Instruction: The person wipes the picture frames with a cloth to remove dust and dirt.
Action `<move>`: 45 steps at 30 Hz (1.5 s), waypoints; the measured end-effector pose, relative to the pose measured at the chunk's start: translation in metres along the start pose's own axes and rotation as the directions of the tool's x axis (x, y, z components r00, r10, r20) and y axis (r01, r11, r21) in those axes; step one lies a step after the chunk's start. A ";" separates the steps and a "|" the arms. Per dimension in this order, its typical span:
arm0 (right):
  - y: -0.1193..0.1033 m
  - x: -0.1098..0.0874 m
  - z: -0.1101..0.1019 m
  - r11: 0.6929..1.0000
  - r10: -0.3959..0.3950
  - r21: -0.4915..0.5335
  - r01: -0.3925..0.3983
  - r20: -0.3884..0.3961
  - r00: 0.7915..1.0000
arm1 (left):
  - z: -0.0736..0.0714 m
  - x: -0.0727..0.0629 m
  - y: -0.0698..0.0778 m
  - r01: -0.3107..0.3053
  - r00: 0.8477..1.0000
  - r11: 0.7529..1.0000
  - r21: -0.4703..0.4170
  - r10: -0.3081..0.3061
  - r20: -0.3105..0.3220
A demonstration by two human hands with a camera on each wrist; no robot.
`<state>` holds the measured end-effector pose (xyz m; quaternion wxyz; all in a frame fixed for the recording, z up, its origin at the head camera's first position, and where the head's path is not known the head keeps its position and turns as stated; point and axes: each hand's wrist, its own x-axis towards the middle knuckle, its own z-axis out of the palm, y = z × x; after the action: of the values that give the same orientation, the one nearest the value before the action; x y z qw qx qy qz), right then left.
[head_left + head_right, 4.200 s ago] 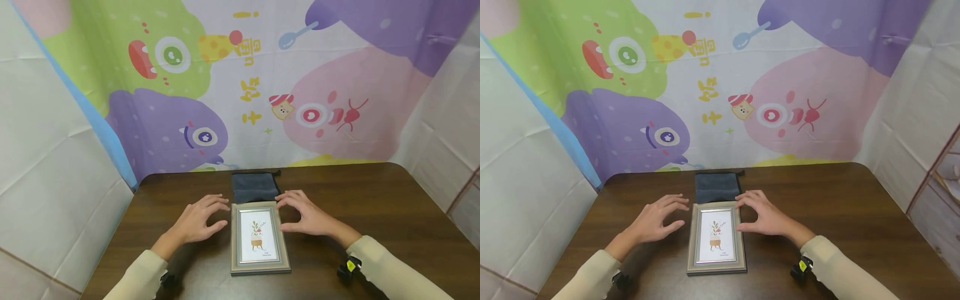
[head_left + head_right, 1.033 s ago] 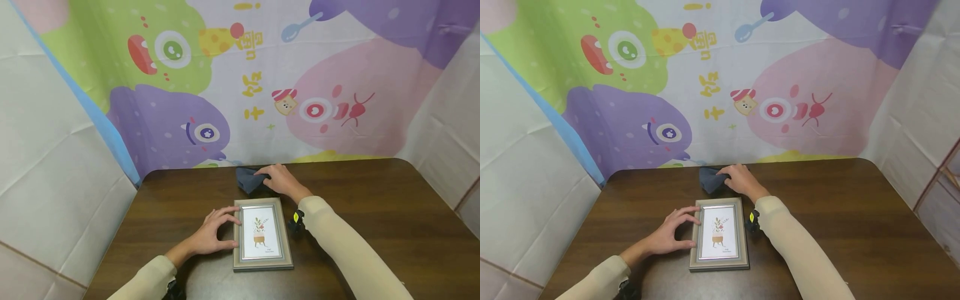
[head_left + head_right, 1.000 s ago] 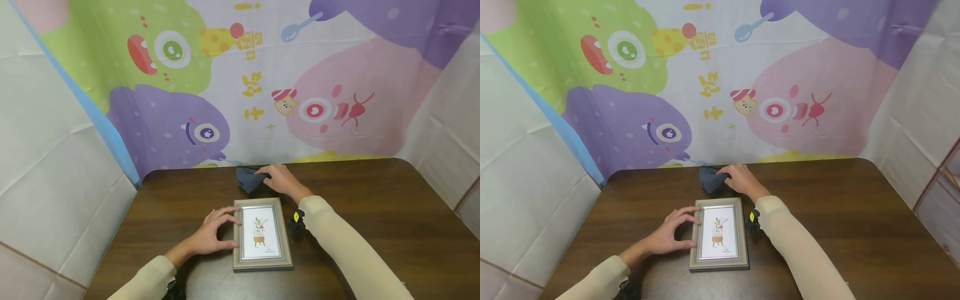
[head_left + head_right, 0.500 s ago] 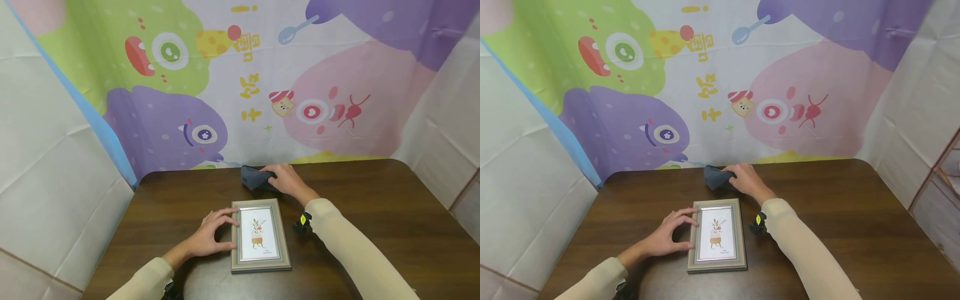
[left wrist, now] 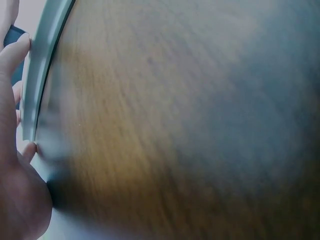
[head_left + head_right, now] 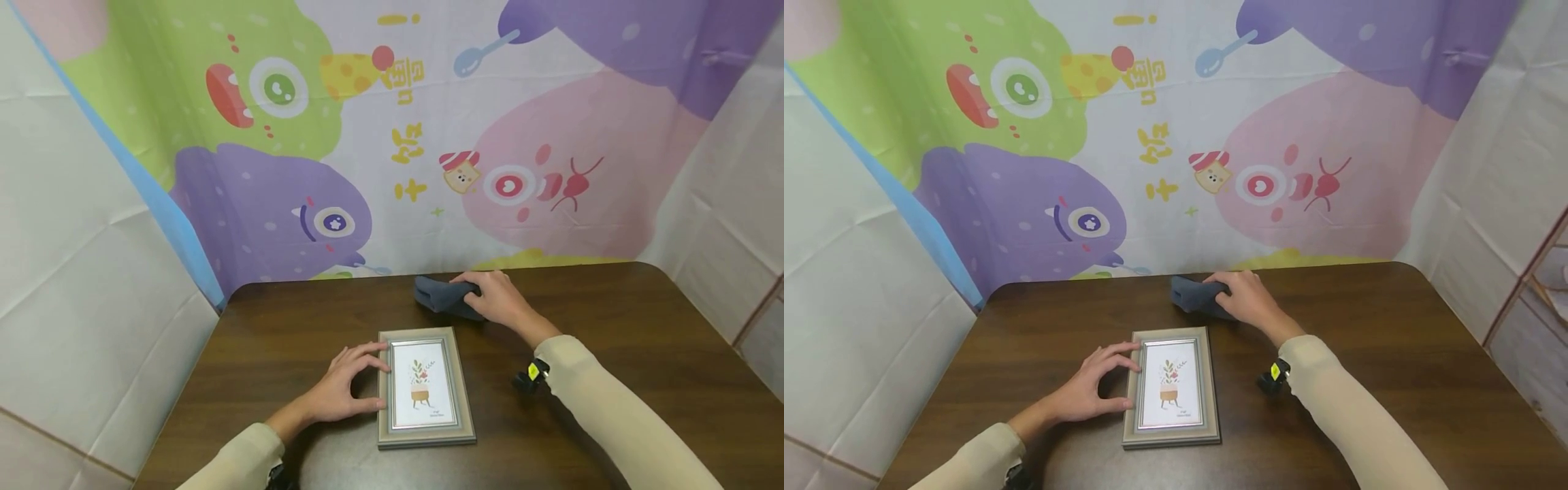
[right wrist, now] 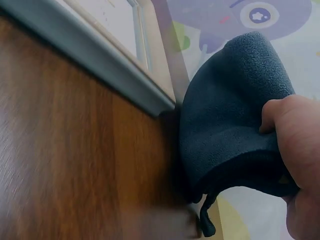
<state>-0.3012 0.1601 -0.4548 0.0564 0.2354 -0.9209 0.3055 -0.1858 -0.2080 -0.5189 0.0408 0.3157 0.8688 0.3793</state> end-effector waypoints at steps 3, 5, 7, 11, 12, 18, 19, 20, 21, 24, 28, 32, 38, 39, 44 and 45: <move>0.002 -0.008 -0.003 1.000 -0.001 0.002 0.001 -0.004 1.000 | 0.000 0.000 0.000 -0.003 1.000 1.000 -0.003 0.003 -0.004; 0.003 -0.012 -0.005 1.000 -0.016 -0.006 0.016 -0.008 1.000 | 0.000 0.000 0.000 -0.006 1.000 1.000 -0.004 0.006 -0.009; 0.004 -0.017 -0.007 0.999 -0.027 -0.018 0.027 -0.008 1.000 | 0.000 0.000 0.000 -0.009 1.000 1.000 -0.006 0.009 -0.012; 0.004 -0.026 -0.012 0.997 -0.049 -0.055 0.048 -0.016 0.999 | 0.000 0.000 0.000 -0.007 1.000 1.000 -0.002 0.007 -0.008; 0.004 -0.028 -0.012 0.997 -0.055 -0.063 0.054 -0.020 0.998 | 0.001 0.000 0.000 -0.006 1.000 1.000 -0.002 0.006 -0.007; 0.002 -0.039 -0.011 0.991 -0.080 -0.108 0.079 -0.005 0.997 | 0.001 0.000 0.001 -0.008 1.000 1.000 -0.007 0.008 -0.006; 0.001 -0.041 -0.010 0.990 -0.084 -0.115 0.084 0.003 0.996 | 0.001 0.000 0.001 -0.009 1.000 1.000 -0.006 0.009 -0.007; 0.000 -0.043 -0.008 0.988 -0.094 -0.124 0.095 0.011 0.996 | 0.001 -0.001 0.001 -0.010 1.000 1.000 -0.004 0.010 -0.009; -0.002 -0.044 -0.007 0.985 -0.108 -0.134 0.110 0.020 0.994 | 0.001 -0.001 0.000 -0.009 1.000 1.000 -0.003 0.009 -0.010; -0.004 -0.049 -0.001 0.970 -0.167 -0.169 0.173 0.051 0.985 | 0.000 -0.001 0.001 -0.009 1.000 1.000 -0.003 0.009 -0.015; -0.006 -0.054 0.006 0.938 -0.249 -0.216 0.273 0.132 0.960 | 0.000 0.000 0.001 -0.010 1.000 1.000 -0.007 0.010 -0.011; -0.008 -0.057 0.012 0.900 -0.295 -0.265 0.346 0.216 0.931 | 0.000 0.000 0.001 -0.005 1.000 1.000 -0.012 0.005 -0.006; -0.008 -0.061 0.019 0.853 -0.356 -0.302 0.426 0.261 0.898 | 0.001 0.001 0.002 -0.014 1.000 1.000 -0.013 0.014 -0.007; -0.009 -0.061 0.020 0.850 -0.360 -0.304 0.430 0.260 0.896 | 0.001 0.001 0.001 -0.016 1.000 1.000 -0.013 0.016 -0.008; -0.009 -0.062 0.020 0.847 -0.364 -0.311 0.432 0.254 0.896 | 0.002 0.000 -0.002 -0.016 1.000 1.000 -0.011 0.016 -0.008; -0.009 -0.063 0.021 0.843 -0.371 -0.312 0.438 0.252 0.894 | 0.002 0.000 -0.003 -0.016 1.000 1.000 -0.011 0.016 -0.007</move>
<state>-0.2402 0.1664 -0.4822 0.0776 0.4372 -0.8915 0.0894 -0.1867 -0.2082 -0.5221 0.0365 0.3210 0.8643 0.3854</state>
